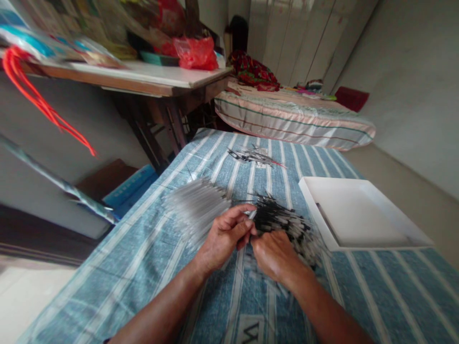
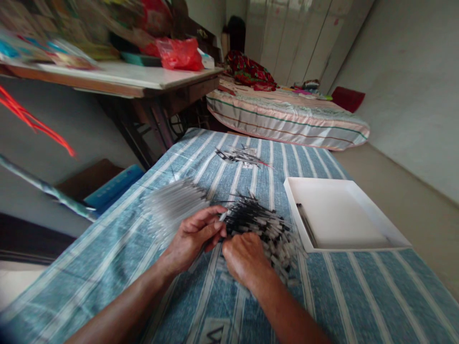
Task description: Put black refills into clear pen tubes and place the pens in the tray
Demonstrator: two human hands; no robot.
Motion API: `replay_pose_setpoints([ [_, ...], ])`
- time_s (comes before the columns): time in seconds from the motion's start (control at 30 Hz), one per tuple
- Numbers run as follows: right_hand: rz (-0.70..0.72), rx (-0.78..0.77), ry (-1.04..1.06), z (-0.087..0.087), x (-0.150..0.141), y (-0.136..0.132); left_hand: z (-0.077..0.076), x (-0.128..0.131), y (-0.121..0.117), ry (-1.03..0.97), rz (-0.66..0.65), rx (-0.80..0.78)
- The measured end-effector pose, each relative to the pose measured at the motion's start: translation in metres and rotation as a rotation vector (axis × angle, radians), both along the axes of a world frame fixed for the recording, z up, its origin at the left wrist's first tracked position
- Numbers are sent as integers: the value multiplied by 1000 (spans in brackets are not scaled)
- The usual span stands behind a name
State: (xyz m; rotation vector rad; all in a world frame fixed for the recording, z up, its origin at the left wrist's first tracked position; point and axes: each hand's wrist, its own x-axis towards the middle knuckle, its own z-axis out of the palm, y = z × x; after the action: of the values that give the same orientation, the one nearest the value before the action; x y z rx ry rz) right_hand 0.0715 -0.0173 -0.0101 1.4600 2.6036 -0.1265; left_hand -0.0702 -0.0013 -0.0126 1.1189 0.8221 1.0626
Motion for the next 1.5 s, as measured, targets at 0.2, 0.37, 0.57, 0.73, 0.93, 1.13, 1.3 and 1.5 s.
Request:
replay_pose_setpoints([
  [0.2,-9,-18,13,-1,1,2,1,1,0,16,-6,10],
  [0.37,-39,19,130,-5,6,8,2,1,-1,17,2,-3],
  [0.57,-189,-117,837,-10,25,24,2,-1,-1,41,0,17],
  [0.73,-285,-439,1454,-14,39,30,3,0,-2,50,-21,20],
  [0.93,-278,-536,1833,-15,35,29,3,0,-3,65,-74,33],
  [1.13,-350,-609,1954,-15,26,27,-3,2,-4,-4,-134,19],
  [1.3,-389,-637,2024,-16,21,25,-2,3,-5,-86,-133,-30],
  [1.5,-415,-646,2046,-15,17,25,0,4,-6,-98,-127,-55],
])
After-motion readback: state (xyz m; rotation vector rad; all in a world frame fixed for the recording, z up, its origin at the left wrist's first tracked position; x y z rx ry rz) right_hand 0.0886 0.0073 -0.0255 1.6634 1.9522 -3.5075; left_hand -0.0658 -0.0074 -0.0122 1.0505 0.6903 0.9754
